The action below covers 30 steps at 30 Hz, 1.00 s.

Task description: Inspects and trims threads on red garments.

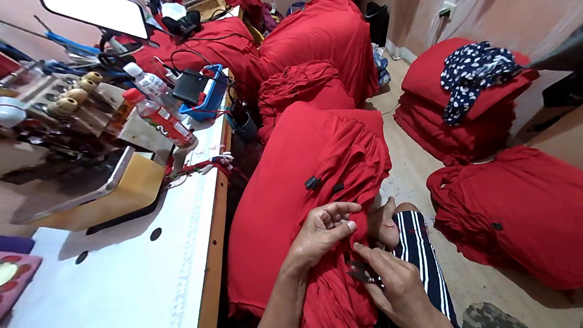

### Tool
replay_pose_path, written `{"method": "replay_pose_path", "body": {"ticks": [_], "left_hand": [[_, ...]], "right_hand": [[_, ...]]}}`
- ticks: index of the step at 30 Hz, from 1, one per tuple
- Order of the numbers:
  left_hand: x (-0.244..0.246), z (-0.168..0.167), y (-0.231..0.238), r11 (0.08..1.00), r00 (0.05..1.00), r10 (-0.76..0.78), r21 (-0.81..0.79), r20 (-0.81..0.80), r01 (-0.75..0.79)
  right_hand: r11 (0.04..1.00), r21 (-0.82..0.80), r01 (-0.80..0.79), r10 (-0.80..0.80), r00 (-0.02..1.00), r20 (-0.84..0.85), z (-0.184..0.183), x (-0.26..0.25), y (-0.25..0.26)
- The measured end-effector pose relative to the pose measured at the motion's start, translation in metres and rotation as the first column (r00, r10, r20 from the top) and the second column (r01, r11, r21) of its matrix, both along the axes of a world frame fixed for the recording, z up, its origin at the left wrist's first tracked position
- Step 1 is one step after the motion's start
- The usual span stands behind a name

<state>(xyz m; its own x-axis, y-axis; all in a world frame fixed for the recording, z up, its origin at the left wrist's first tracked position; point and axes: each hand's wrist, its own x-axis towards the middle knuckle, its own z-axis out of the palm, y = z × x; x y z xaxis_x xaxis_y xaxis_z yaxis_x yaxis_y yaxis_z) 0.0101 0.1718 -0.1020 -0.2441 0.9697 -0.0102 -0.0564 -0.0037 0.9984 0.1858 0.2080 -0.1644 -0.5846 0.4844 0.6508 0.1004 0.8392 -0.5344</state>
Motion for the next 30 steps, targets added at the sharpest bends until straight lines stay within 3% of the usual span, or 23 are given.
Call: {"method": "replay_pose_path", "body": {"ticks": [4,9,15,19,22,30], "left_hand": [[0.003,-0.001,0.001,0.996,0.996,0.088,0.003,0.014,-0.088],[0.004,-0.007,0.0,0.993,0.995,0.091,0.083,-0.027,-0.088],[0.0,-0.001,-0.003,0.996,0.995,-0.084,0.035,-0.044,0.086],[-0.002,-0.002,-0.004,0.991,0.99,-0.123,0.048,-0.071,0.126],[-0.003,-0.003,-0.004,0.99,0.988,-0.133,0.043,-0.075,0.136],[-0.003,-0.002,-0.004,0.991,0.989,-0.128,0.029,-0.075,0.13]], "right_hand": [[0.998,0.061,0.024,-0.025,1.0,0.016,0.002,-0.002,-0.004],[0.997,0.08,0.025,-0.028,0.999,0.038,-0.001,-0.003,-0.007],[0.996,0.085,0.007,-0.014,0.997,0.081,0.004,0.0,-0.007],[0.975,-0.198,-0.101,0.131,0.981,0.142,0.03,0.011,-0.005],[0.926,-0.326,-0.192,0.209,0.978,0.018,0.023,0.021,0.003],[0.942,-0.334,0.029,-0.069,0.992,-0.109,0.004,0.006,0.014]]}}
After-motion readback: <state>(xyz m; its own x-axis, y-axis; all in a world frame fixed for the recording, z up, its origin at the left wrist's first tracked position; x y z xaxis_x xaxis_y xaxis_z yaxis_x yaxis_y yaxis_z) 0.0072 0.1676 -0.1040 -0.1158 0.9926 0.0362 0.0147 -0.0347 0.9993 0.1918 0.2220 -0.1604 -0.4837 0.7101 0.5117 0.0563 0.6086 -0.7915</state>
